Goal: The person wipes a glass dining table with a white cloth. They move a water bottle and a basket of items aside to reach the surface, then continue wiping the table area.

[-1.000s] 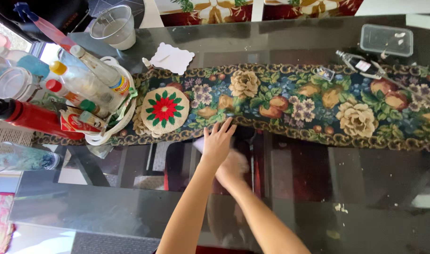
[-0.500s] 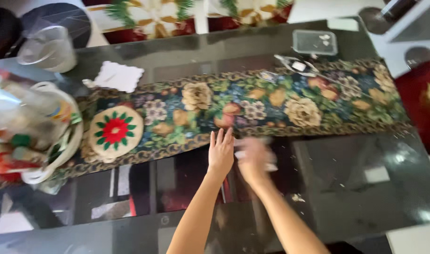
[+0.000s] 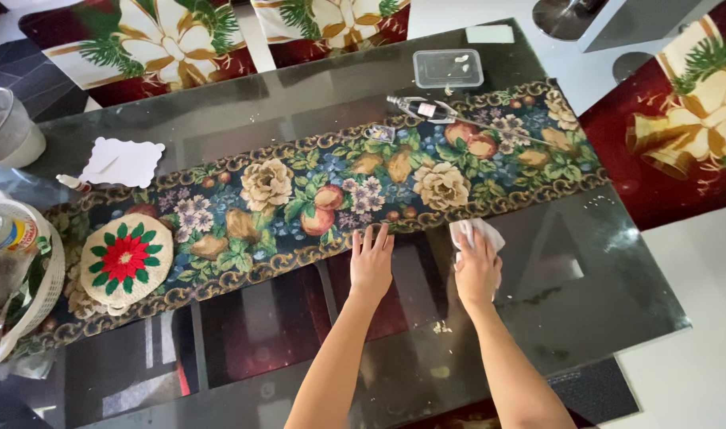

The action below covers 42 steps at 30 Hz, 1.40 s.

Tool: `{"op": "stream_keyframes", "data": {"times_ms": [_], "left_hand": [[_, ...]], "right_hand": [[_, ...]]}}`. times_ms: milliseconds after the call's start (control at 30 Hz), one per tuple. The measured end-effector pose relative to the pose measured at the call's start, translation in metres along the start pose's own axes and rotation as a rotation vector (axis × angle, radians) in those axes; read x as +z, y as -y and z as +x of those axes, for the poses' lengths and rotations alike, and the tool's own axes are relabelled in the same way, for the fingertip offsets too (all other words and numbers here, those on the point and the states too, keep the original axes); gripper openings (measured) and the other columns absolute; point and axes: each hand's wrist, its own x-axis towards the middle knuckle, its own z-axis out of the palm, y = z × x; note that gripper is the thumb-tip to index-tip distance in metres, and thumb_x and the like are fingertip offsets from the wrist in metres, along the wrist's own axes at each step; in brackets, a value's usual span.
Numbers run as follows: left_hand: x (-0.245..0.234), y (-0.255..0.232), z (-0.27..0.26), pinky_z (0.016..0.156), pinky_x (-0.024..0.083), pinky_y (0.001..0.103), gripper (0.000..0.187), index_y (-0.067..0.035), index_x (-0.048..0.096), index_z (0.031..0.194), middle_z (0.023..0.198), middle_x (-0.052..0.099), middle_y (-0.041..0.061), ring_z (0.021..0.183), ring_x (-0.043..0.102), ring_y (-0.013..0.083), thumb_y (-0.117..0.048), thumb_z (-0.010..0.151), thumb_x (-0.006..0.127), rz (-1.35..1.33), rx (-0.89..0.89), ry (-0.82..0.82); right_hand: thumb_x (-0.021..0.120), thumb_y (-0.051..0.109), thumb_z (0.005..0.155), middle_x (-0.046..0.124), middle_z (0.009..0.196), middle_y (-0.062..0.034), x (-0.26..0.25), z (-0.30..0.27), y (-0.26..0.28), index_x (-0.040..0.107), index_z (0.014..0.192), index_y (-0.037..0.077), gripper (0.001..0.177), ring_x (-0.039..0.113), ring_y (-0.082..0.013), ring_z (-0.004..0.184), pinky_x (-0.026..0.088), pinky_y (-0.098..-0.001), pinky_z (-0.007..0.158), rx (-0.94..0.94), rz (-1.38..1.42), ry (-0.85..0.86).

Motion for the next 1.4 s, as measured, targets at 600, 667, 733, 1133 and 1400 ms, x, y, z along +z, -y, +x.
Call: {"op": "stream_keyframes", "data": {"times_ms": [600,667,733,1133,1400], "left_hand": [[0.007,-0.047,-0.072,0.116,0.037,0.048,0.059,0.0,0.048,0.146,0.151,0.047,0.018,0.136,0.047,0.0378,0.002,0.088,0.052,-0.563,-0.378,-0.177],[0.002,-0.062,-0.081,0.112,0.041,0.046,0.057,-0.002,0.049,0.146,0.152,0.047,0.018,0.135,0.048,0.0379,0.003,0.089,0.05,-0.681,-0.457,-0.177],[-0.006,-0.072,-0.088,0.105,0.047,0.043,0.055,-0.004,0.049,0.145,0.153,0.045,0.018,0.135,0.049,0.0372,0.003,0.09,0.048,-0.831,-0.564,-0.154],[-0.049,-0.092,-0.15,0.082,0.056,0.037,0.046,-0.013,0.054,0.142,0.095,0.074,0.012,0.086,0.071,0.0269,-0.02,0.097,0.062,-0.939,-1.222,-0.303],[-0.029,-0.092,-0.184,0.084,0.054,0.041,0.038,-0.009,0.056,0.138,0.107,0.074,0.011,0.094,0.071,0.0264,-0.023,0.104,0.048,-0.888,-1.299,-0.452]], "right_hand": [[0.068,0.017,0.089,0.052,0.151,-0.0063,-0.015,-0.027,0.033,0.063,0.137,0.021,0.049,0.056,-0.0354,0.119,0.047,-0.0513,0.097,0.05,0.235,0.28],[0.072,0.018,0.08,0.049,0.15,-0.0085,-0.027,-0.017,-0.014,0.064,0.134,0.024,0.055,0.051,-0.0363,0.13,0.044,-0.0536,0.1,-0.021,-0.002,0.261],[0.074,0.019,0.076,0.047,0.151,-0.008,-0.04,-0.002,-0.047,0.064,0.134,0.025,0.059,0.045,-0.0353,0.134,0.038,-0.0558,0.106,0.101,-0.089,0.348],[0.065,0.028,0.081,0.059,0.131,-0.0222,-0.094,-0.146,0.136,0.058,0.123,0.013,0.045,0.054,-0.048,0.117,0.048,-0.0567,0.094,-0.12,0.473,0.282],[0.066,0.032,0.087,0.055,0.146,-0.0072,-0.098,-0.15,0.066,0.053,0.141,0.022,0.056,0.059,-0.0387,0.117,0.052,-0.0491,0.096,-0.125,0.421,0.603]]}}
